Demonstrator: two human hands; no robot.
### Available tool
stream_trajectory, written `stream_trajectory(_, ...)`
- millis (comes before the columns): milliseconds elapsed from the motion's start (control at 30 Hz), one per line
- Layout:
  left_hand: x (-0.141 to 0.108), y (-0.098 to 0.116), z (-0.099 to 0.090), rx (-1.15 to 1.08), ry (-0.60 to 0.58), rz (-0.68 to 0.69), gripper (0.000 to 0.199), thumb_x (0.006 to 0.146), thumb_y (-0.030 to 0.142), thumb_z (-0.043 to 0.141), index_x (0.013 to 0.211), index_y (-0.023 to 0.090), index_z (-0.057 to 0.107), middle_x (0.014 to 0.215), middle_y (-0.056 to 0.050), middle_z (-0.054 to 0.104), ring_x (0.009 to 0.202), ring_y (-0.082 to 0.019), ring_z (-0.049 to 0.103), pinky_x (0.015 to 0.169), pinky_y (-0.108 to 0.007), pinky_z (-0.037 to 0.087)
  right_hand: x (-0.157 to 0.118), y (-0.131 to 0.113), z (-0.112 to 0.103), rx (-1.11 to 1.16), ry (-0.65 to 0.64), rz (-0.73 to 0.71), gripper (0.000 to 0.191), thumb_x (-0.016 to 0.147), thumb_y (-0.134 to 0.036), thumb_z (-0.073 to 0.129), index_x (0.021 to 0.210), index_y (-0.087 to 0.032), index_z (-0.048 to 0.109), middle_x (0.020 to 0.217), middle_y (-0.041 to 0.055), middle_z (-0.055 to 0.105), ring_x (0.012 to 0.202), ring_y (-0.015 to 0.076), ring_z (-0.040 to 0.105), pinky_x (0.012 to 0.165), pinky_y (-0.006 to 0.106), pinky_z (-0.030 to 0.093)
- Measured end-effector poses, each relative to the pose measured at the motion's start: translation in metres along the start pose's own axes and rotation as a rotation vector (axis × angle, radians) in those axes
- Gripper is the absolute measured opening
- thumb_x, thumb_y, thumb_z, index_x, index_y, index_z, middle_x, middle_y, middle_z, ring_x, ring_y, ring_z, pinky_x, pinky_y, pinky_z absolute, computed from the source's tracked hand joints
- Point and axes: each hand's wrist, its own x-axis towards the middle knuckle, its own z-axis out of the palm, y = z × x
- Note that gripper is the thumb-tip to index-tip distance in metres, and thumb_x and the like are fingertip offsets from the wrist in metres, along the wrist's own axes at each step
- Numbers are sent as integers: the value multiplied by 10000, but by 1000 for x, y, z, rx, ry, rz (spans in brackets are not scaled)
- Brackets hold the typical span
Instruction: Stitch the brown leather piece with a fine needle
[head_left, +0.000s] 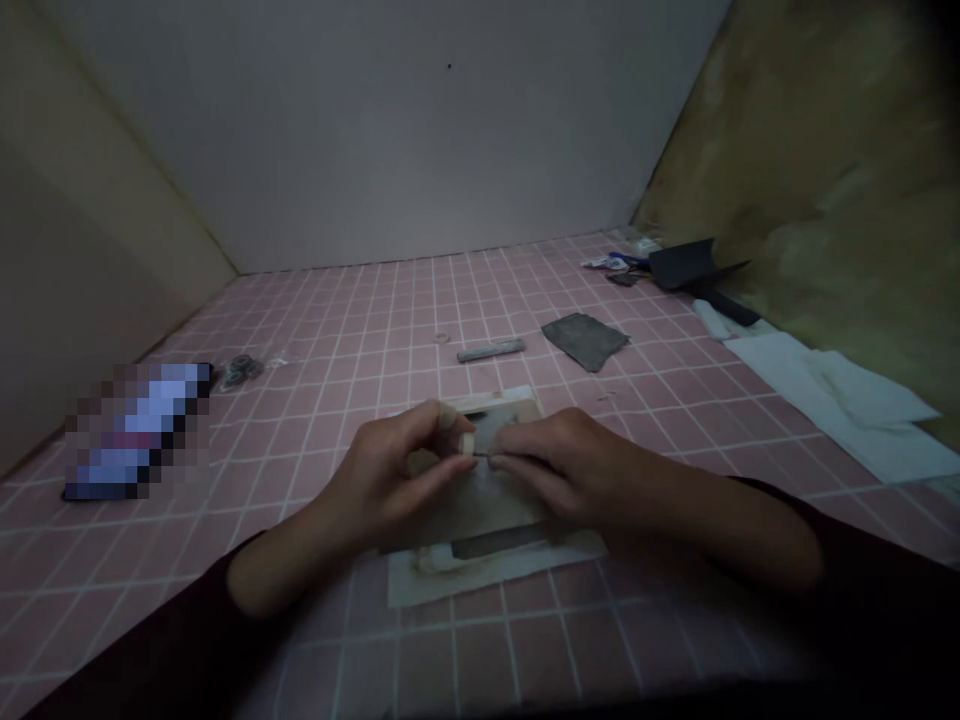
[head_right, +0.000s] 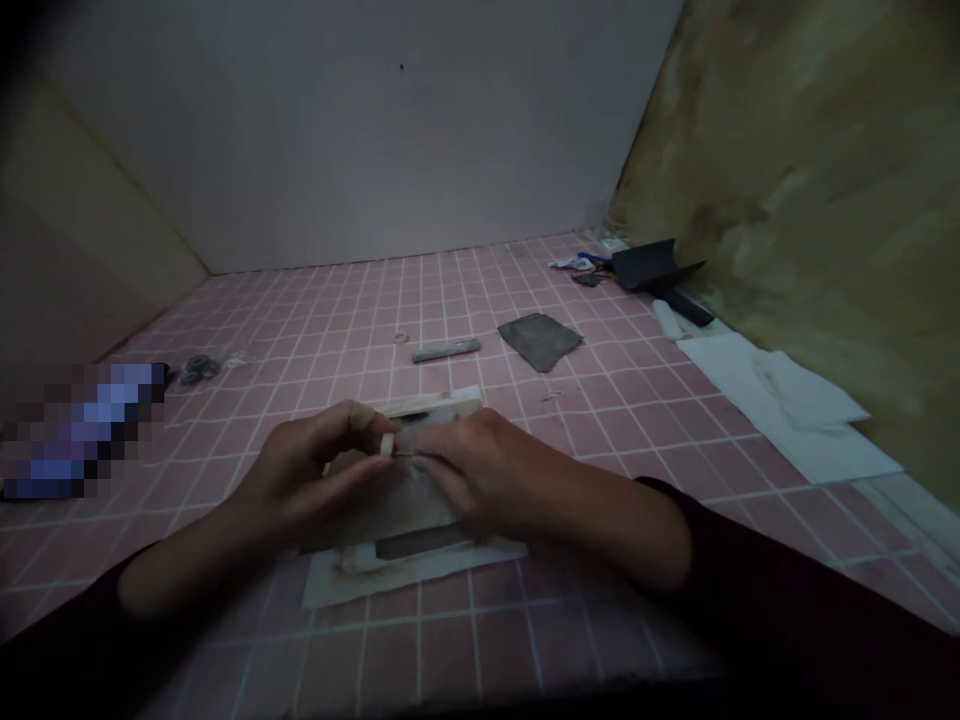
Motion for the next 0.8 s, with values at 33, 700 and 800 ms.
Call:
stream_trajectory(33,0,0,1,-110,-23,-60,165,837,290,636,928,163,581,791,-8,623,701,-116,588,639,-229,443,-1,1,2,-67,28,-15,137,869,-147,449,789,-154,559,675,-3,551,582,102,470,550,226,288)
stream_trajectory(700,1,2,6,-606,-65,-295,145,871,284,596,858,148,549,662,3,600,625,-99,563,603,-196,435,-4,5,8,-276,143,-45,137,769,-103,484,867,-156,563,759,27,584,609,123,451,534,237,253)
stream_trajectory(800,1,1,4,-530,-24,-244,145,847,275,630,896,161,556,754,-11,612,677,-109,572,620,-204,447,-2,1,5,-127,119,-42,112,824,-102,459,821,-157,556,706,3,565,586,105,447,539,223,276)
